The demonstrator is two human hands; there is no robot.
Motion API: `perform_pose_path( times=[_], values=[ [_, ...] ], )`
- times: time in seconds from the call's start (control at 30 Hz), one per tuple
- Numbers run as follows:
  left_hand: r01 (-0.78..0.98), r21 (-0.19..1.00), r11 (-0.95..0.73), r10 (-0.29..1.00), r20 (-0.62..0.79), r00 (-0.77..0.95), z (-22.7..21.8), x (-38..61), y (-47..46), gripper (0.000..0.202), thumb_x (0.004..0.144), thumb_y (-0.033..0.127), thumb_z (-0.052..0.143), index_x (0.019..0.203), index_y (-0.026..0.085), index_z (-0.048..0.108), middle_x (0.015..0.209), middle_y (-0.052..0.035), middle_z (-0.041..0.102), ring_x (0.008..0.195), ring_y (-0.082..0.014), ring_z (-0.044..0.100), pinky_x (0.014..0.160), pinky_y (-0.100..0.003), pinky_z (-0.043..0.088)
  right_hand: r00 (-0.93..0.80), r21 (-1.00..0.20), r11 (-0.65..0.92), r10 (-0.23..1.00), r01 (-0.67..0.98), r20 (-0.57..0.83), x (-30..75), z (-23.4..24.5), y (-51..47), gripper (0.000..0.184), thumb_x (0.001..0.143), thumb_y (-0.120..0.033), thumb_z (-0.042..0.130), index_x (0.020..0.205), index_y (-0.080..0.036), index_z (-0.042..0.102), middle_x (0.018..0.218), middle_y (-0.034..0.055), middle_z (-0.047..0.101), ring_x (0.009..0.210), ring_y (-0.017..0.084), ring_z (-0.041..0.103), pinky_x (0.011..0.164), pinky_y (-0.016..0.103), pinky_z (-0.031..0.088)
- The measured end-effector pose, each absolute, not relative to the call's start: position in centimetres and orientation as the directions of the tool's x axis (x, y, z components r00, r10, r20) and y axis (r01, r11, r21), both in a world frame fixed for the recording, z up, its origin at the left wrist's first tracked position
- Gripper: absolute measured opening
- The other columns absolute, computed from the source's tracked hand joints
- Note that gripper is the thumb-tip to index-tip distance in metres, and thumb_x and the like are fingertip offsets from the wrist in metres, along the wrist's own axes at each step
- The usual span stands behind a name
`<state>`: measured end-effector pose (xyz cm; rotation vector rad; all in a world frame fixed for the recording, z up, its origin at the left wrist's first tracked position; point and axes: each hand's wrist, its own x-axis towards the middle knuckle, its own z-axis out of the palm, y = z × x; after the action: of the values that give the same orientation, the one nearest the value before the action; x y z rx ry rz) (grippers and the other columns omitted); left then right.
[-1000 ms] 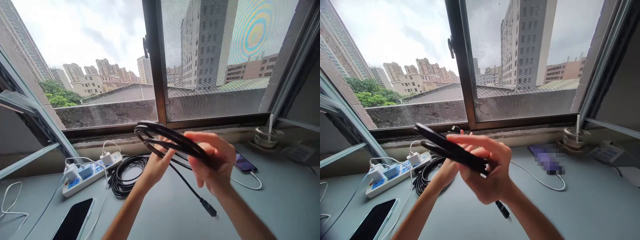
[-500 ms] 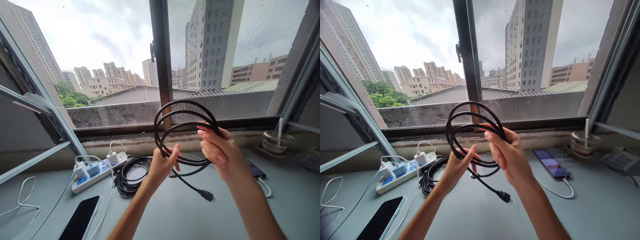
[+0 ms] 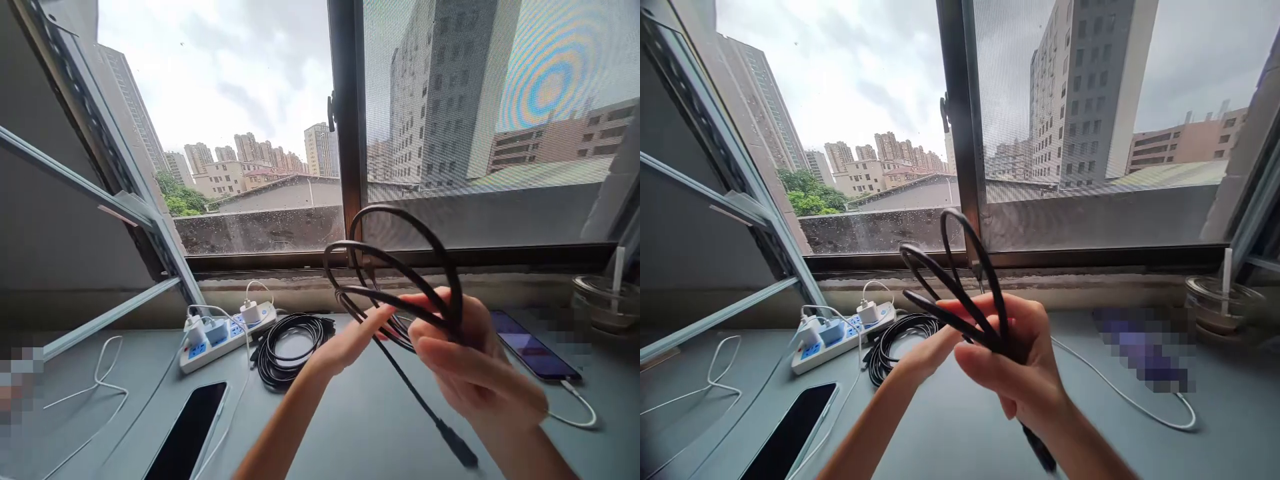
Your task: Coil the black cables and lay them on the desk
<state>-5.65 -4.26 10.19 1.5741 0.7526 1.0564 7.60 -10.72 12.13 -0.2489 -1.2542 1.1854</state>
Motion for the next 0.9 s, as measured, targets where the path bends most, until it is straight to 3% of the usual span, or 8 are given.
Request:
perform_pose_path(
  times=[0.1, 0.2, 0.27, 0.37, 0.53, 0.7, 0.8, 0.9],
  values=[
    [-0.177, 0.947, -0.268, 0.878, 0.316, 0.36, 10.0, -5.2, -3.7, 0.029, 0.088, 0.042, 0.052, 0.102, 0.019, 0.062, 0.098, -0.0048, 0.066, 0.098, -0.0191, 0.061, 0.081, -0.027, 0.046, -0.122, -0.602, 0.473, 0.713, -0.644, 0.69, 7.9, 11.9, -9.2, 0.024, 0.081, -0.027, 0.062, 0.102, -0.034, 0.071, 0.031, -0.0086, 0.027, 0.028, 0.005, 0.022, 0.034, 0.021, 0.014],
    [-0.365, 0.885, -0.29, 0.89, 0.39, 0.238, 10.3, -5.3, -3.3, 0.029, 0.089, 0.039, 0.052, 0.112, 0.022, 0.049, 0.078, 0.0003, 0.062, 0.081, -0.0166, 0.065, 0.072, -0.025, 0.047, 0.063, -0.572, 0.511, 0.778, -0.641, 0.625, 7.5, 11.7, -6.8, 0.015, 0.082, -0.027, 0.058, 0.086, -0.025, 0.072, 0.032, -0.0075, 0.033, 0.031, 0.004, 0.03, 0.037, 0.018, 0.027],
    [-0.377, 0.846, -0.376, 0.881, 0.453, 0.138, 10.7, -5.8, -3.1, 0.029, 0.09, 0.039, 0.051, 0.112, 0.021, 0.046, 0.065, 0.0049, 0.053, 0.067, -0.0133, 0.063, 0.067, -0.023, 0.046, 0.187, -0.657, 0.575, 0.803, -0.487, 0.565, 7.2, 11.4, -5.4, 0.019, 0.082, -0.025, 0.059, 0.098, -0.023, 0.068, 0.042, -0.0078, 0.044, 0.035, 0.004, 0.04, 0.041, 0.016, 0.036],
    [-0.217, 0.82, -0.53, 0.84, 0.542, -0.007, 11.3, -6.8, -2.9, 0.029, 0.092, 0.039, 0.045, 0.112, 0.018, 0.047, 0.054, 0.0081, 0.041, 0.051, -0.0094, 0.056, 0.059, -0.02, 0.044, 0.321, -0.709, 0.692, 0.708, -0.138, 0.629, 7.0, 10.9, -4.5, 0.042, 0.081, -0.02, 0.06, 0.122, -0.027, 0.054, 0.072, -0.005, 0.06, 0.042, 0.005, 0.05, 0.042, 0.018, 0.044],
    [0.238, 0.764, -0.599, 0.77, 0.632, -0.091, 12.5, -8.5, -3.4, 0.026, 0.086, 0.015, 0.043, 0.11, 0.016, 0.052, 0.047, 0.0094, 0.039, 0.039, -0.0091, 0.049, 0.045, -0.019, 0.039, 0.229, -0.483, 0.811, 0.428, 0.331, 0.874, 7.4, 10.4, -5.0, 0.065, 0.082, -0.022, 0.063, 0.14, -0.037, 0.037, 0.118, 0.0048, 0.057, 0.064, 0.01, 0.053, 0.05, 0.025, 0.053],
    [0.564, 0.672, -0.48, 0.787, 0.614, -0.062, 13.5, -9.1, -5.0, 0.043, 0.079, 0.002, 0.034, 0.113, 0.019, 0.053, 0.045, 0.0095, 0.046, 0.038, -0.0077, 0.046, 0.045, -0.017, 0.038, 0.099, -0.345, 0.833, 0.336, 0.433, 0.937, 7.8, 11.0, -5.7, 0.056, 0.082, -0.025, 0.066, 0.135, -0.033, 0.047, 0.114, 0.0049, 0.059, 0.059, 0.009, 0.048, 0.043, 0.02, 0.048],
    [0.617, 0.652, -0.44, 0.815, 0.578, -0.03, 13.5, -9.1, -5.5, 0.038, 0.082, 0.005, 0.034, 0.113, 0.02, 0.052, 0.047, 0.0093, 0.047, 0.04, -0.008, 0.049, 0.048, -0.017, 0.04, 0.081, -0.332, 0.842, 0.33, 0.425, 0.94, 7.8, 11.5, -6.3, 0.06, 0.081, -0.027, 0.068, 0.136, -0.031, 0.046, 0.105, 0.0026, 0.062, 0.053, 0.006, 0.042, 0.04, 0.018, 0.044],
    [0.591, 0.667, -0.454, 0.829, 0.559, 0.007, 13.2, -9.0, -5.3, 0.029, 0.088, 0.013, 0.035, 0.112, 0.02, 0.051, 0.046, 0.0093, 0.046, 0.042, -0.0087, 0.051, 0.052, -0.018, 0.043, 0.122, -0.359, 0.828, 0.341, 0.431, 0.932, 7.9, 11.9, -6.6, 0.046, 0.084, -0.023, 0.064, 0.129, -0.029, 0.054, 0.093, -0.0009, 0.062, 0.048, 0.004, 0.039, 0.039, 0.016, 0.04]
  ],
)
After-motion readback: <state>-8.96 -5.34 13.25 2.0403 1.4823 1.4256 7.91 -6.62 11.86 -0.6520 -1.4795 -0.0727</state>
